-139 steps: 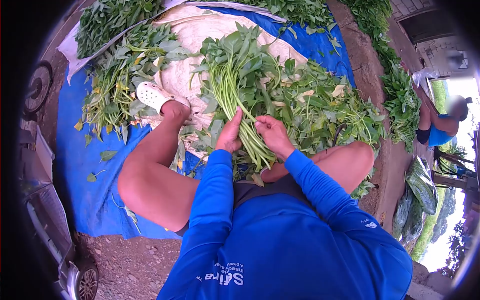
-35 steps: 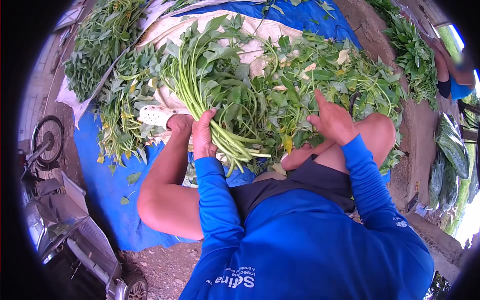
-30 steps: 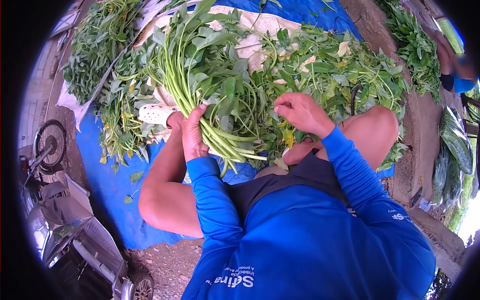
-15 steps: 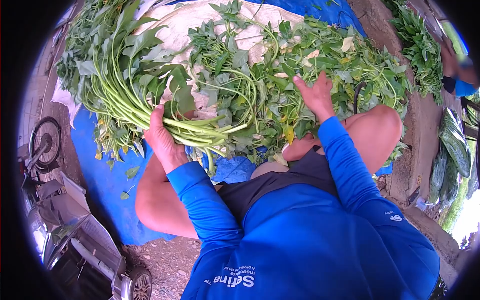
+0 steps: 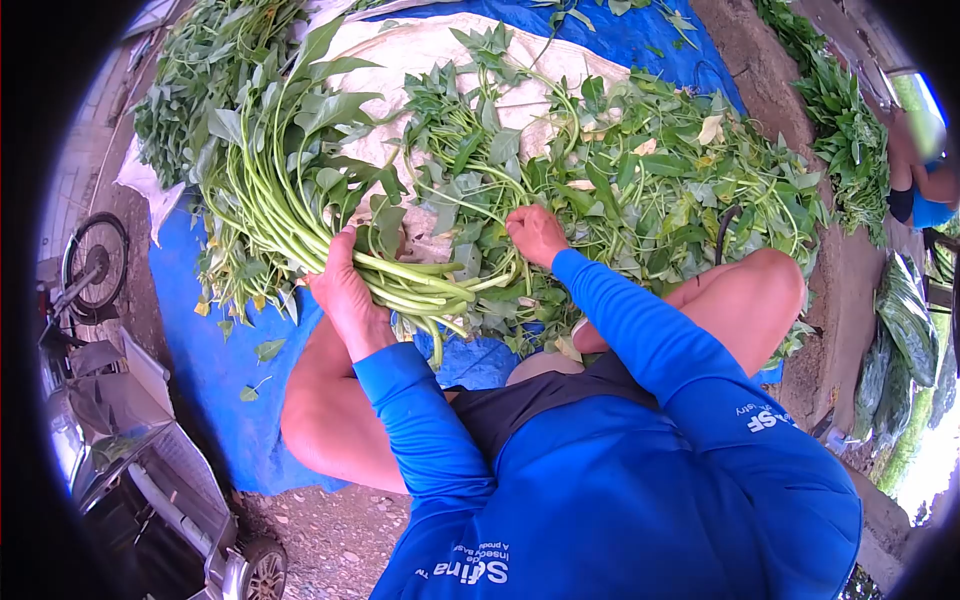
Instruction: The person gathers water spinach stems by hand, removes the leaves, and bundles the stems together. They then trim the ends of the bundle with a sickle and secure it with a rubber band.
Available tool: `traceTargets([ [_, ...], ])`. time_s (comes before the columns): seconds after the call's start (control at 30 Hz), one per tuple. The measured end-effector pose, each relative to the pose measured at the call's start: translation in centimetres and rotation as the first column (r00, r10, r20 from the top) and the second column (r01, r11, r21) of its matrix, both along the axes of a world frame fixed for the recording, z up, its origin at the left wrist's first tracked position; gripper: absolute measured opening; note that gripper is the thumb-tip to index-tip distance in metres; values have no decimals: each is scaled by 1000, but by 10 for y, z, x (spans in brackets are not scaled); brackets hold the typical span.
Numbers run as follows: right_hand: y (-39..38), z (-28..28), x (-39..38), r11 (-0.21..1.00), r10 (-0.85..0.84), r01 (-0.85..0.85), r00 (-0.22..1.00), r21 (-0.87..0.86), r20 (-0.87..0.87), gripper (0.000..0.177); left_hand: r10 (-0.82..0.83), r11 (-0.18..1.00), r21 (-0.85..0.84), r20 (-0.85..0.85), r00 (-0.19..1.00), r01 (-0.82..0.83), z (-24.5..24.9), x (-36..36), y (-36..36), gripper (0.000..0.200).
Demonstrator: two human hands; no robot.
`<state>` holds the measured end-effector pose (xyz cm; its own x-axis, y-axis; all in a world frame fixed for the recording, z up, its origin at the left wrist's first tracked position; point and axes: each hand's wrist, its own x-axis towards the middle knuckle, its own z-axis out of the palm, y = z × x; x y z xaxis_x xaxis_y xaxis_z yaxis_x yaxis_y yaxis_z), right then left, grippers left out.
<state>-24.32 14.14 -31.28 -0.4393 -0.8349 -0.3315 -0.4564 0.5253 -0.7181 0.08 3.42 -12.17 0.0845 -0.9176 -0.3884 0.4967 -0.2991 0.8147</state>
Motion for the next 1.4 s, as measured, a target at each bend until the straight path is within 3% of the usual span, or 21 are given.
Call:
traceTargets([
  [0.17, -41, 6, 37, 977, -6, -36, 980, -210, -198, 25, -7, 999, -50, 121, 993, 13, -10, 6, -1, 35],
  [0.2, -48, 15, 42, 995, 68, -81, 969, -49, -236, 25, -7, 999, -45, 111, 994, 12, -10, 8, -1, 37],
  [0.33, -71, 9, 31, 931, 277, -219, 944, 292, -177, 28, -15, 1000, -20, 35, 999, 16, -2, 6, 4, 42],
  [0.43, -62, 20, 2, 992, 117, -112, 987, -49, 109, 24, 15, 998, -56, 65, 998, -12, -5, 3, 0, 39],
  [0.5, -42, 73, -26, 997, -17, 46, 912, -61, 411, 22, -15, 997, -67, 141, 990, 25, -11, 2, -3, 36],
  [0.57, -16, 126, -48, 981, -83, 158, 862, -110, 499, 22, -50, 998, -18, 120, 992, 53, -16, -2, -4, 38],
  [0.67, 22, 181, -73, 957, -80, 175, 924, -230, 373, 24, -117, 993, 1, 62, 991, 117, -24, -17, -2, 41],
  [0.77, 45, 227, -84, 929, -124, 161, 984, -333, 130, 24, -128, 989, -64, 112, 985, 136, -48, -36, 6, 43],
  [0.8, 49, 236, -85, 910, -163, 182, 983, -373, 82, 21, -121, 992, -24, 95, 988, 124, -31, -50, 17, 44],
  [0.9, 51, 264, -83, 891, -164, -24, 915, -454, -369, 17, -246, 969, -19, 44, 968, 247, -64, -61, 26, 50],
  [0.97, 44, 263, -74, 874, -168, -76, 880, -480, -445, 14, -271, 962, -30, 9, 962, 272, -79, -75, 34, 49],
  [1.03, 36, 251, -60, 871, -140, -129, 859, -473, -492, 15, -311, 946, 84, -26, 950, 312, -85, -83, 47, 47],
  [1.17, 27, 163, -22, 930, 128, -203, 960, -306, -248, 16, -298, 924, 165, -255, 920, 346, -116, -104, 73, 39],
  [1.2, 31, 136, -17, 963, 136, -157, 985, -217, -110, 17, -319, 899, 202, -305, 897, 388, -134, -104, 78, 37],
  [1.27, 38, 89, -7, 994, 106, -104, 980, -18, 166, 18, -349, 831, 291, -390, 852, 473, -163, -100, 89, 36],
  [1.3, 42, 79, -3, 998, 59, -65, 978, 22, 201, 19, -393, 807, 260, -433, 811, 530, -191, -96, 93, 36],
  [1.4, 59, 61, 8, 988, -90, 57, 967, 143, 238, 18, -423, 675, 402, -476, 771, 619, -184, -90, 98, 39],
])
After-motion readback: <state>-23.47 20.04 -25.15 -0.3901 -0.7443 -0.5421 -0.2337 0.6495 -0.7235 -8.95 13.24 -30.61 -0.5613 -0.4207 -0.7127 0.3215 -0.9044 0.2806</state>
